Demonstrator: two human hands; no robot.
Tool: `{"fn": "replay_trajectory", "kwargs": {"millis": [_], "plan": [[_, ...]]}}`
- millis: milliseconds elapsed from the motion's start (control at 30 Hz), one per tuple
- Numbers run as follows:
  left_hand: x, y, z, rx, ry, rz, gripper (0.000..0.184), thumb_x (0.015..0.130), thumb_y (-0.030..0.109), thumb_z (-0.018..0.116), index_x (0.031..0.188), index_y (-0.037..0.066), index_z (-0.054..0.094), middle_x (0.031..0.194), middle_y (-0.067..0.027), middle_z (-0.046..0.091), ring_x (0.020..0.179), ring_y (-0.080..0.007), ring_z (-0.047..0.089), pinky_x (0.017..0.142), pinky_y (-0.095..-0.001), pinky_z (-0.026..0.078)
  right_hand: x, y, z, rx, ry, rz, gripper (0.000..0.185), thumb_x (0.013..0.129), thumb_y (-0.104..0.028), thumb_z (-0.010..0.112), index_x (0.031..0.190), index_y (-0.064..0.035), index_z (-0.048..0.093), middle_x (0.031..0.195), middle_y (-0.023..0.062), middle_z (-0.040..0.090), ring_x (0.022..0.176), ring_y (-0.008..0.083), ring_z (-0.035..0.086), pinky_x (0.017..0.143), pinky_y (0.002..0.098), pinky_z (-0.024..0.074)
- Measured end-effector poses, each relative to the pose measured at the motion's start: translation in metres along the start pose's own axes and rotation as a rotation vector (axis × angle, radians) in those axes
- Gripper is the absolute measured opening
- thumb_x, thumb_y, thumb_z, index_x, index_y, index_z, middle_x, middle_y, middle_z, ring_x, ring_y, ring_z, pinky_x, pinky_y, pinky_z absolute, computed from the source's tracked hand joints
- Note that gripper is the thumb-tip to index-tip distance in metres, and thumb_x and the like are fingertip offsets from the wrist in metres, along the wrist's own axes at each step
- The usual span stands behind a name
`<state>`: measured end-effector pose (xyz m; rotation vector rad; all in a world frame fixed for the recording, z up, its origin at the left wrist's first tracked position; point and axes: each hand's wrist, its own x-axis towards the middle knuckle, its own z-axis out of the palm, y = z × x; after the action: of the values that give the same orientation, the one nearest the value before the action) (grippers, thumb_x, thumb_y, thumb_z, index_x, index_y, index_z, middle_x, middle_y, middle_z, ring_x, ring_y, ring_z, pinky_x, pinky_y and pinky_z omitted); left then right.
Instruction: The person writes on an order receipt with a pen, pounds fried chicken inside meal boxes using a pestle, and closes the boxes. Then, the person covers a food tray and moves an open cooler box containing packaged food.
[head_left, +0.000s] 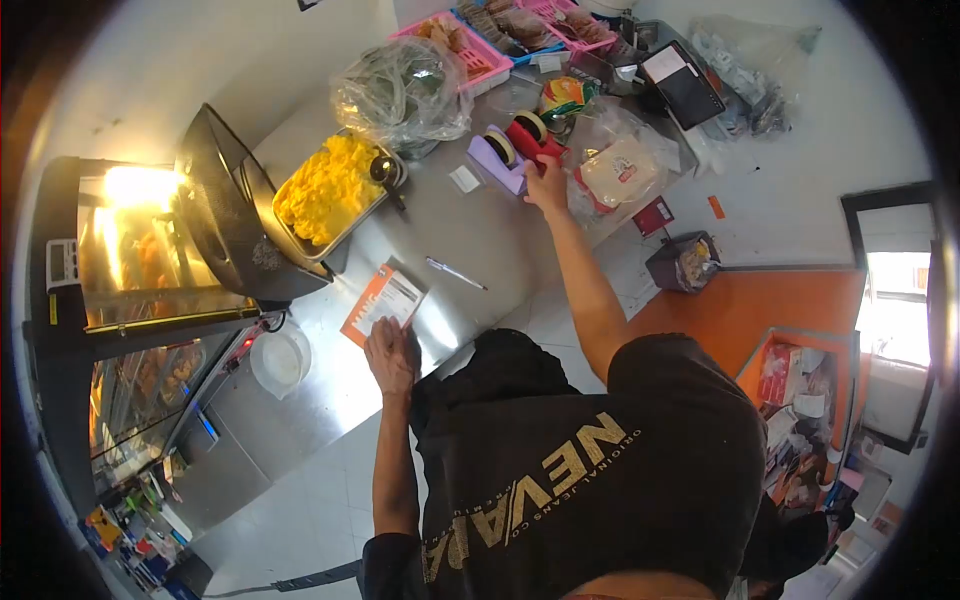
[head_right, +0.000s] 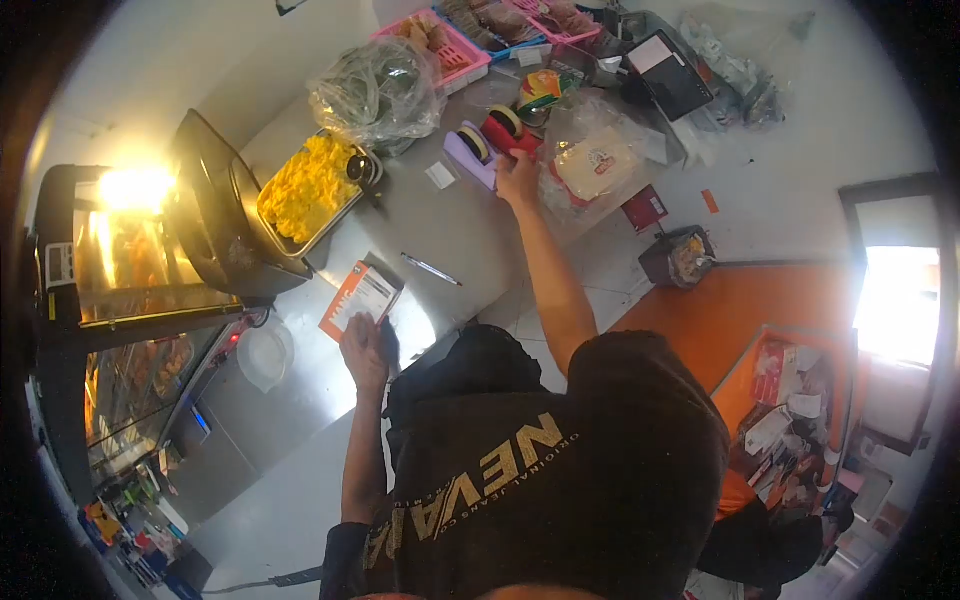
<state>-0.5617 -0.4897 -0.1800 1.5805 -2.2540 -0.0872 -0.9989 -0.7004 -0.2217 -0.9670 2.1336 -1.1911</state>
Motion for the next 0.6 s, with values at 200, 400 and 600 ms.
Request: {"fn": "replay_trajectory", "kwargs": {"millis": [200,400,600], "plan": [[0.004,0.0,0.002,-0.014,-0.008,0.007,0.043,0.096,0.011,0.064,0.137,0.002,0.057,0.133,-0.0216,0.058,0.118,-0.0416,0.058,0.094,-0.0501,0.05,0.041,-0.049,-0.035,0.071,-0.636,0.469,0.034,0.099,-0.035,0.068,0.116,-0.005,0.07,0.112,0.0094,0.07,0.092,0.0289,0.072,0.076,0.0511,0.0649],[0.006,0.003,-0.001,0.002,-0.024,0.026,0.041,0.094,0.009,0.066,0.134,0.0,0.06,0.13,-0.0225,0.058,0.119,-0.0431,0.056,0.098,-0.0513,0.049,0.025,-0.048,-0.051,0.343,-0.706,0.421,0.028,0.1,-0.022,0.067,0.115,0.0022,0.071,0.121,0.0121,0.067,0.097,0.0248,0.071,0.081,0.0468,0.0653],[0.003,-0.003,0.001,0.036,-0.079,0.039,0.041,0.095,0.01,0.066,0.134,0.0,0.06,0.132,-0.0234,0.059,0.12,-0.0441,0.056,0.098,-0.0523,0.049,-0.039,0.009,-0.031,0.504,-0.307,0.123,0.015,0.101,-0.007,0.063,0.105,0.0043,0.072,0.105,0.0059,0.069,0.09,0.0184,0.07,0.085,0.0376,0.066]]}}
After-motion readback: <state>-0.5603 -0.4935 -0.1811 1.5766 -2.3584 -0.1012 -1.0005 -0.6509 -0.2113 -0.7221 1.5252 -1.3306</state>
